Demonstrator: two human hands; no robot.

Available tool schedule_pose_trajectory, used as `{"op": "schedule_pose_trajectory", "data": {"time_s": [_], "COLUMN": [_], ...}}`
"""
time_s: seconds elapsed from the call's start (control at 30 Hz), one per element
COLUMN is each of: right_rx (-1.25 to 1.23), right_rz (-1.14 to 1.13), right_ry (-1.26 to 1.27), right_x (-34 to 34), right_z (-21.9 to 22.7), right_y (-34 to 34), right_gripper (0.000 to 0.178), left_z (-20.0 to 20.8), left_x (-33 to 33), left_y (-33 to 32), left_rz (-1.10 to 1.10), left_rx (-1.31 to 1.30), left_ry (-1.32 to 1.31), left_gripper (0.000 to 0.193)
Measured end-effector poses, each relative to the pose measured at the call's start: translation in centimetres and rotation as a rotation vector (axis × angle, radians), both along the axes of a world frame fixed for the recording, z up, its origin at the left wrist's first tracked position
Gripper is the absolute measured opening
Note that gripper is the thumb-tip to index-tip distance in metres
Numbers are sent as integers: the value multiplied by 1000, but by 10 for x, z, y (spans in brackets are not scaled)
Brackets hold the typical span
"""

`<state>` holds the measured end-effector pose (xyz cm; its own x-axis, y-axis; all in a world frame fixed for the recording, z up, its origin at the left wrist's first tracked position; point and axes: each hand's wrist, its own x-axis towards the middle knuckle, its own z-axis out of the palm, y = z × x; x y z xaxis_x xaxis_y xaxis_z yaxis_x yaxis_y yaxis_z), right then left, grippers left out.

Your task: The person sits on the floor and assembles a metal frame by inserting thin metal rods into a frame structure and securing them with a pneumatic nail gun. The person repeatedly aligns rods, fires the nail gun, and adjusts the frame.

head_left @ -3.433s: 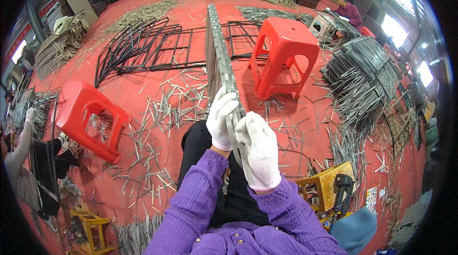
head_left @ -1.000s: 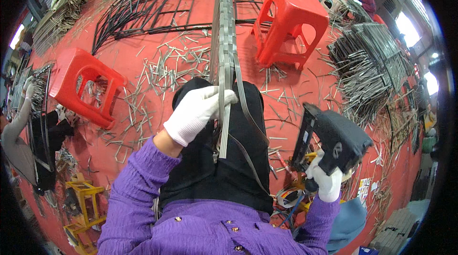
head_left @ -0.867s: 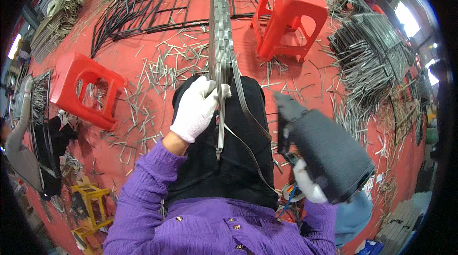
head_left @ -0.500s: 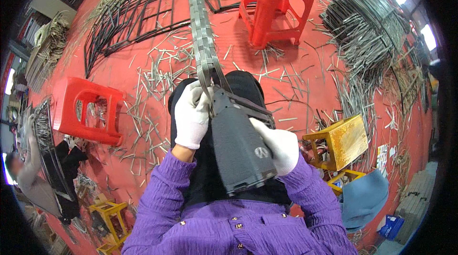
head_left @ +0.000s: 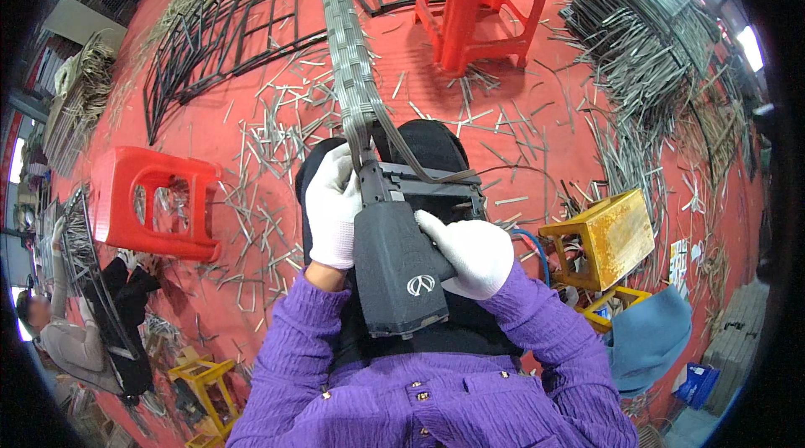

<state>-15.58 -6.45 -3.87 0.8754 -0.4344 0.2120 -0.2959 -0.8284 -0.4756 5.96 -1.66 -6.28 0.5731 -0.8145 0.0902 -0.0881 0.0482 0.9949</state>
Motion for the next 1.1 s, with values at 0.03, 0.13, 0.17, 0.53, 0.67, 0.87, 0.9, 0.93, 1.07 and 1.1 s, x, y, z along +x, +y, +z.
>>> {"op": "schedule_pose_trajectory", "data": {"time_s": [0.03, 0.13, 0.17, 0.53, 0.67, 0.87, 0.9, 0.93, 1.07, 1.1], "right_rx": [6, 17, 23, 845, 853, 34, 33, 55, -48, -5], "right_rz": [-4, -36, -37, -619, -1016, -1497, -1484, -1505, -1530, -1507], "right_ry": [10, -6, -54, -135, -6, 747, 697, 691, 590, 596], "right_x": [1, 7, 9, -129, -233, -359, -370, -381, -389, -388], "right_z": [-1, -2, -2, 48, -5, -128, -143, -153, -182, -183], "right_y": [2, 5, 4, -20, -68, -115, -118, -115, -97, -94], "right_gripper": [91, 91, 91, 24, 8, 58, 59, 61, 70, 70], "left_z": [0, 0, 0, 22, 41, 60, 60, 61, 58, 57], "left_x": [0, -1, -1, 20, 26, 31, 30, 32, 42, 45], "left_y": [1, 1, 1, 8, -1, -8, -6, -4, -3, -3], "left_rz": [3, -8, -16, 71, 114, -19, -38, -18, -28, -6], "left_rx": [7, 11, 10, -82, -197, -261, -233, -203, -122, -108], "left_ry": [18, 43, 45, -91, -253, -224, -137, -284, -312, -334], "left_gripper": [30, 24, 23, 35, 51, 31, 31, 31, 31, 30]}}
